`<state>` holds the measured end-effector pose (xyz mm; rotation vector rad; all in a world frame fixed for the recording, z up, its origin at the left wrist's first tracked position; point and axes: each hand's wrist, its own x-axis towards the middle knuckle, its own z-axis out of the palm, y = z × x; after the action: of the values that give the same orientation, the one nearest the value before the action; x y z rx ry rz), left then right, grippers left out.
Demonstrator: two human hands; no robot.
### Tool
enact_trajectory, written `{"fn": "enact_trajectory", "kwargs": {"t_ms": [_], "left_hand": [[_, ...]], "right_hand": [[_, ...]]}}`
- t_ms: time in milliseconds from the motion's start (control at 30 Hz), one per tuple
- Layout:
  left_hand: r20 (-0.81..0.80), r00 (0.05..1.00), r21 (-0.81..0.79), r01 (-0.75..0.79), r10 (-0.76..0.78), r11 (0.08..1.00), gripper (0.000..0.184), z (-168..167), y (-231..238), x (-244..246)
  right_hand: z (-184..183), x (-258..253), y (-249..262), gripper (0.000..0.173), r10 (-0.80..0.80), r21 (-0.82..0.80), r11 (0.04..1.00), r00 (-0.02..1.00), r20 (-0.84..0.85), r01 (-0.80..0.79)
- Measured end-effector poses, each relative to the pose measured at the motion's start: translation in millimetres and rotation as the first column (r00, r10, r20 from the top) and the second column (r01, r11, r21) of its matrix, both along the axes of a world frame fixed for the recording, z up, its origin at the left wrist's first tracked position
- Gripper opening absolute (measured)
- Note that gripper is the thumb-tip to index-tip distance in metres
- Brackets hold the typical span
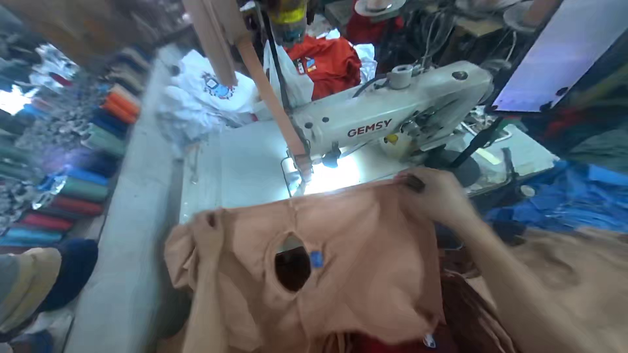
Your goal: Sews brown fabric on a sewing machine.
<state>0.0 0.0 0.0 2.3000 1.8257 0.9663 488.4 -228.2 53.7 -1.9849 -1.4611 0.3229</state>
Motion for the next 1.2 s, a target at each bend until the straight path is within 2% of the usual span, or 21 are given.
{"fn": "enact_trajectory", "kwargs": {"t_ms": [33, 67, 100, 133, 167, 233, 300, 367, 400, 533, 633, 733, 800, 867, 967, 1067, 1133, 1200], "left_hand": [[0.015, 0.999, -0.062, -0.029, 0.03, 0.998, 0.045, -3.7, -0.2, 12.3], [-0.008, 0.998, -0.24, -0.065, 0.065, 0.969, 0.046, 20.6, -10.5, 31.2], [-0.082, 0.995, -0.523, -0.093, 0.058, 0.847, 0.052, 66.3, -23.3, 54.2], [-0.07, 0.996, -0.588, -0.092, 0.063, 0.803, 0.051, 87.0, -35.4, 73.9], [-0.022, 0.999, -0.512, -0.05, 0.045, 0.857, 0.046, 83.2, -46.9, 86.9], [0.01, 0.99, -0.298, 0.137, -0.14, 0.945, 0.039, 40.6, -53.5, 99.5], [-0.053, 0.938, -0.283, 0.315, -0.342, 0.906, 0.04, 12.2, -61.9, 120.8], [-0.144, 0.846, -0.252, 0.47, -0.513, 0.846, 0.044, -19.5, -57.1, 147.6], [-0.213, 0.808, -0.277, 0.489, -0.549, 0.827, 0.049, -30.3, -54.2, 159.3], [-0.165, 0.79, -0.31, 0.526, -0.59, 0.792, 0.052, -36.5, -47.9, 184.9], [-0.221, 0.799, -0.287, 0.496, -0.56, 0.82, 0.051, -36.7, -51.9, 187.1], [-0.243, 0.817, -0.259, 0.464, -0.522, 0.847, 0.05, -38.1, -56.3, 186.5], [-0.2, 0.82, -0.235, 0.49, -0.535, 0.839, 0.047, -37.3, -56.9, 185.6], [-0.151, 0.822, -0.221, 0.513, -0.549, 0.83, 0.045, -37.2, -56.0, 184.7], [-0.052, 0.822, -0.208, 0.547, -0.568, 0.811, 0.042, -40.1, -53.5, 180.3], [0.016, 0.814, -0.241, 0.566, -0.58, 0.788, 0.049, -35.8, -49.5, 177.6], [-0.027, 0.806, -0.247, 0.567, -0.591, 0.786, 0.052, -34.5, -44.5, 178.4], [-0.075, 0.802, -0.271, 0.556, -0.593, 0.786, 0.052, -32.6, -40.2, 182.6]], "right_hand": [[-15.6, -5.6, 14.1, 0.037, -0.083, -0.058, 0.995, 0.996, 0.021, 0.084], [-25.2, -18.3, 23.5, 0.041, -0.113, -0.088, 0.989, 0.993, 0.044, 0.117], [-30.9, -37.2, 29.6, 0.038, -0.11, -0.07, 0.991, 0.992, 0.069, 0.115], [-34.1, -60.0, 33.1, 0.033, -0.077, -0.068, 0.994, 0.992, 0.097, 0.084], [-39.0, -83.4, 36.0, 0.03, -0.014, -0.059, 0.998, 0.994, 0.108, 0.02], [-58.0, -120.6, 47.4, 0.03, 0.084, -0.1, 0.992, 0.994, 0.066, -0.077], [-74.1, -135.1, 57.1, 0.03, 0.088, -0.129, 0.988, 0.994, 0.061, -0.08], [-74.0, -121.0, 66.6, 0.032, 0.041, -0.142, 0.99, 0.99, 0.139, -0.021], [-73.3, -106.6, 70.7, 0.032, 0.022, -0.143, 0.99, 0.985, 0.171, 0.003], [-79.6, -46.0, 78.3, 0.032, 0.088, -0.124, 0.991, 0.958, 0.272, -0.056], [-75.4, -40.1, 79.5, 0.033, 0.107, -0.184, 0.981, 0.951, 0.291, -0.054], [-54.1, -63.9, 85.8, 0.039, 0.024, -0.36, 0.93, 0.966, 0.256, 0.072], [-34.8, -90.1, 90.4, 0.039, 0.011, -0.426, 0.9, 0.975, 0.222, 0.087], [-21.7, -121.6, 92.7, 0.039, 0.075, -0.419, 0.908, 0.983, 0.167, 0.002], [-31.0, -159.7, 105.9, 0.035, 0.171, -0.336, 0.93, 0.984, 0.04, -0.148], [-45.3, -174.5, 116.8, 0.045, 0.136, -0.356, 0.931, 0.982, 0.13, -0.082], [-46.1, -177.5, 120.5, 0.053, 0.13, -0.394, 0.918, 0.967, 0.218, -0.035], [-48.5, -178.6, 123.6, 0.049, 0.138, -0.389, 0.921, 0.946, 0.292, -0.014]]}}
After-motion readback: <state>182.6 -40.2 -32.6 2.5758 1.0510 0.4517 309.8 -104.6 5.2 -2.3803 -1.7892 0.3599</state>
